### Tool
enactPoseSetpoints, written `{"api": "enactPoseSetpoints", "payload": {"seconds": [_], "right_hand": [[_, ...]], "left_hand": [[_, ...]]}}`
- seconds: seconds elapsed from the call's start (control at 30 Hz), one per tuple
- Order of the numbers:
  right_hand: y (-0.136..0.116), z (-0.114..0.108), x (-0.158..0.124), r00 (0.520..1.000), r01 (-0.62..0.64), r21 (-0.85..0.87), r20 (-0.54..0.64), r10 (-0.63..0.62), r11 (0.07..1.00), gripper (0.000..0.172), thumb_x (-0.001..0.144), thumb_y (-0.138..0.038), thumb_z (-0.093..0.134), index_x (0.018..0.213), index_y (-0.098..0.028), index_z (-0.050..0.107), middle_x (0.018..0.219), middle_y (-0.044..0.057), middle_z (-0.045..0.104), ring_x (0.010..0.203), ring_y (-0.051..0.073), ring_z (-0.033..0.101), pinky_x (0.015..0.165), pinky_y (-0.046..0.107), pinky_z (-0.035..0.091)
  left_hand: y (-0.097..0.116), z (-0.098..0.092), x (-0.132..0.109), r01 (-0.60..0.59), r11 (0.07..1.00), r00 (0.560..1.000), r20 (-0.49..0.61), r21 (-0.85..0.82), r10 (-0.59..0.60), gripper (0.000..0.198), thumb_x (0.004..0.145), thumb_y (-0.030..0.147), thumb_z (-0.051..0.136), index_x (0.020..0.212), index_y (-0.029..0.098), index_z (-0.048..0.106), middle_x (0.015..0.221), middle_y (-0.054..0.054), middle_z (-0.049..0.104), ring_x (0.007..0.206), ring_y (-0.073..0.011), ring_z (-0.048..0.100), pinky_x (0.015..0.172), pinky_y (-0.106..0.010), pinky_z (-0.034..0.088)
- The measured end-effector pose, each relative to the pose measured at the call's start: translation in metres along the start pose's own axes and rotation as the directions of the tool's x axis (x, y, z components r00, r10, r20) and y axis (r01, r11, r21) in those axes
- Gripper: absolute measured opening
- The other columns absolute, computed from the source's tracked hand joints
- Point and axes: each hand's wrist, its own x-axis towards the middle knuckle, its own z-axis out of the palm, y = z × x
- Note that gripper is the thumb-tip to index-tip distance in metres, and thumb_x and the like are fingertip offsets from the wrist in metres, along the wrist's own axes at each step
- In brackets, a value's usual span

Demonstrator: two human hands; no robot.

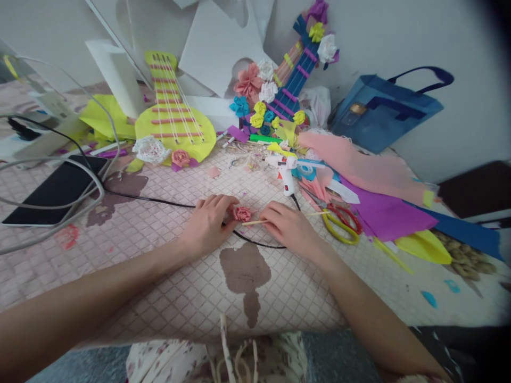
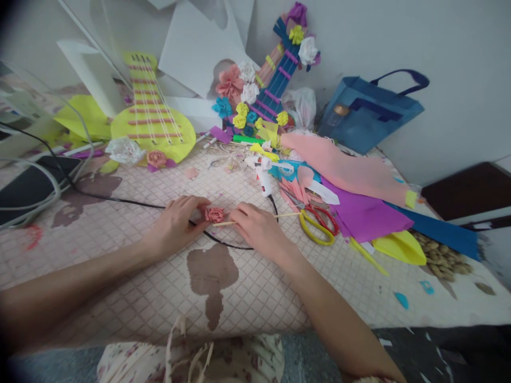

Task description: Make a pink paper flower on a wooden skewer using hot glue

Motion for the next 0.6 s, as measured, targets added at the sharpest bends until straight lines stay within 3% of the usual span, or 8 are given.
{"api": "enactPoseSetpoints", "payload": {"seconds": [0.6], "right_hand": [[-0.0005,-0.0015,-0.0008,1.0,-0.013,0.023,-0.019,0.014,1.0,0.012,0.092,-0.021,0.044,0.091,-0.019,0.056,0.092,0.003,0.057,0.081,0.013,0.055,0.067,0.025,0.041]], "left_hand": [[-0.0043,0.0015,-0.0004,-0.026,0.998,0.999,-0.035,-0.063,0.023,0.033,0.079,0.019,0.063,0.109,0.02,0.049,0.1,-0.004,0.061,0.098,-0.0223,0.056,0.083,-0.039,0.045]]}}
